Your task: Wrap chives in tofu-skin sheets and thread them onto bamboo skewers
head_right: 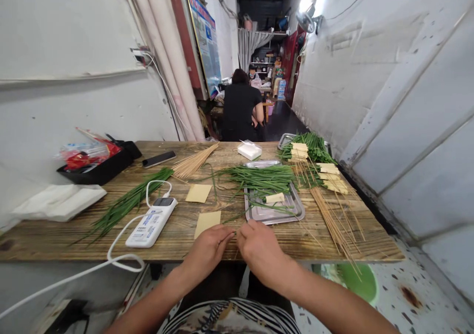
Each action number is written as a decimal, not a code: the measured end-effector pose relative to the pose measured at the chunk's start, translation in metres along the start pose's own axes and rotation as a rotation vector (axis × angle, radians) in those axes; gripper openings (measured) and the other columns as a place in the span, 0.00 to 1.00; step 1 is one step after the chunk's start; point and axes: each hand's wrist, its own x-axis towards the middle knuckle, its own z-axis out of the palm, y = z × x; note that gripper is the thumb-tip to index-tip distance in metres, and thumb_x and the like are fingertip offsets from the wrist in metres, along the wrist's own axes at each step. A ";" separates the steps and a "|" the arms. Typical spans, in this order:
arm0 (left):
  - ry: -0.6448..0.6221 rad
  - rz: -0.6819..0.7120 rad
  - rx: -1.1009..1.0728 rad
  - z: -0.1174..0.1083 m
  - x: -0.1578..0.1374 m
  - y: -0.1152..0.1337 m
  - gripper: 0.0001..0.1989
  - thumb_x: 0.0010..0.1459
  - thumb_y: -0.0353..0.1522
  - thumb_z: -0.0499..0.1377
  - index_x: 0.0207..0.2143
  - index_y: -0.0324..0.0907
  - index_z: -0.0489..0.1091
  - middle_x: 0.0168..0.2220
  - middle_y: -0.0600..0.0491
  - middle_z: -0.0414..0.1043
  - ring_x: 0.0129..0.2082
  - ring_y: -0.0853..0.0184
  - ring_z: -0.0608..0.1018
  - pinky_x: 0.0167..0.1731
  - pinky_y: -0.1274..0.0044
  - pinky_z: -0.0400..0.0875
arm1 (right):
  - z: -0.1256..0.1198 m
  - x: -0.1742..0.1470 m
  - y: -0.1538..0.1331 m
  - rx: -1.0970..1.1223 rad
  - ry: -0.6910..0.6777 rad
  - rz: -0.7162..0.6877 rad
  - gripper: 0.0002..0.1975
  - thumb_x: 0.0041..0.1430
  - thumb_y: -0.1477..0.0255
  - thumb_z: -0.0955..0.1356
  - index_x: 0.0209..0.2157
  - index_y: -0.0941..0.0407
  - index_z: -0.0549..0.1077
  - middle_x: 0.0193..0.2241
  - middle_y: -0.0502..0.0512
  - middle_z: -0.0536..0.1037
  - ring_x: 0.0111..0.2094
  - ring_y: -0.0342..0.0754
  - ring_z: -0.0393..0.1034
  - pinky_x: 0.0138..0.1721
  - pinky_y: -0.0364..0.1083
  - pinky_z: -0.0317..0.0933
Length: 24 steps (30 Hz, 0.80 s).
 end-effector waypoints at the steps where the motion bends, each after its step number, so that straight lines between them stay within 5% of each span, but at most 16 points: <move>1: -0.021 0.000 0.012 0.001 0.000 0.002 0.16 0.61 0.26 0.46 0.30 0.39 0.72 0.29 0.48 0.74 0.31 0.65 0.74 0.35 0.76 0.67 | 0.004 -0.002 -0.008 -0.026 0.002 0.002 0.06 0.57 0.79 0.65 0.30 0.57 0.74 0.26 0.54 0.73 0.29 0.49 0.65 0.27 0.47 0.57; 7: -0.104 0.002 0.005 -0.005 0.005 0.008 0.14 0.59 0.24 0.48 0.29 0.39 0.72 0.29 0.49 0.74 0.31 0.65 0.74 0.34 0.77 0.65 | 0.007 0.000 -0.015 -0.051 -0.037 0.012 0.12 0.54 0.85 0.62 0.31 0.58 0.75 0.26 0.59 0.75 0.26 0.51 0.67 0.22 0.47 0.55; 13: -0.195 -0.027 -0.114 -0.019 0.018 0.010 0.14 0.60 0.28 0.50 0.28 0.39 0.75 0.26 0.51 0.74 0.28 0.67 0.73 0.31 0.79 0.63 | -0.005 0.009 0.009 0.090 -0.152 0.083 0.12 0.56 0.81 0.63 0.26 0.59 0.76 0.23 0.57 0.77 0.22 0.45 0.66 0.23 0.44 0.53; 16: -0.157 0.000 -0.146 -0.028 0.025 0.008 0.14 0.61 0.31 0.51 0.32 0.41 0.76 0.27 0.52 0.75 0.29 0.67 0.73 0.33 0.79 0.63 | -0.016 0.015 0.029 0.420 -0.115 0.124 0.12 0.58 0.75 0.64 0.24 0.58 0.76 0.20 0.52 0.75 0.22 0.42 0.66 0.24 0.41 0.54; 20: -0.105 0.025 -0.108 -0.039 0.033 0.005 0.14 0.62 0.33 0.51 0.34 0.41 0.76 0.29 0.51 0.76 0.31 0.66 0.73 0.35 0.78 0.64 | -0.024 0.023 0.049 0.973 -0.199 0.382 0.15 0.56 0.65 0.65 0.20 0.57 0.73 0.11 0.45 0.66 0.13 0.38 0.59 0.16 0.38 0.50; 24: -0.074 0.010 -0.140 -0.042 0.038 0.003 0.16 0.62 0.34 0.50 0.29 0.40 0.75 0.26 0.53 0.73 0.30 0.67 0.73 0.34 0.79 0.63 | -0.022 0.027 0.055 1.265 -0.226 0.559 0.16 0.48 0.59 0.70 0.20 0.58 0.73 0.11 0.45 0.67 0.12 0.38 0.58 0.13 0.38 0.53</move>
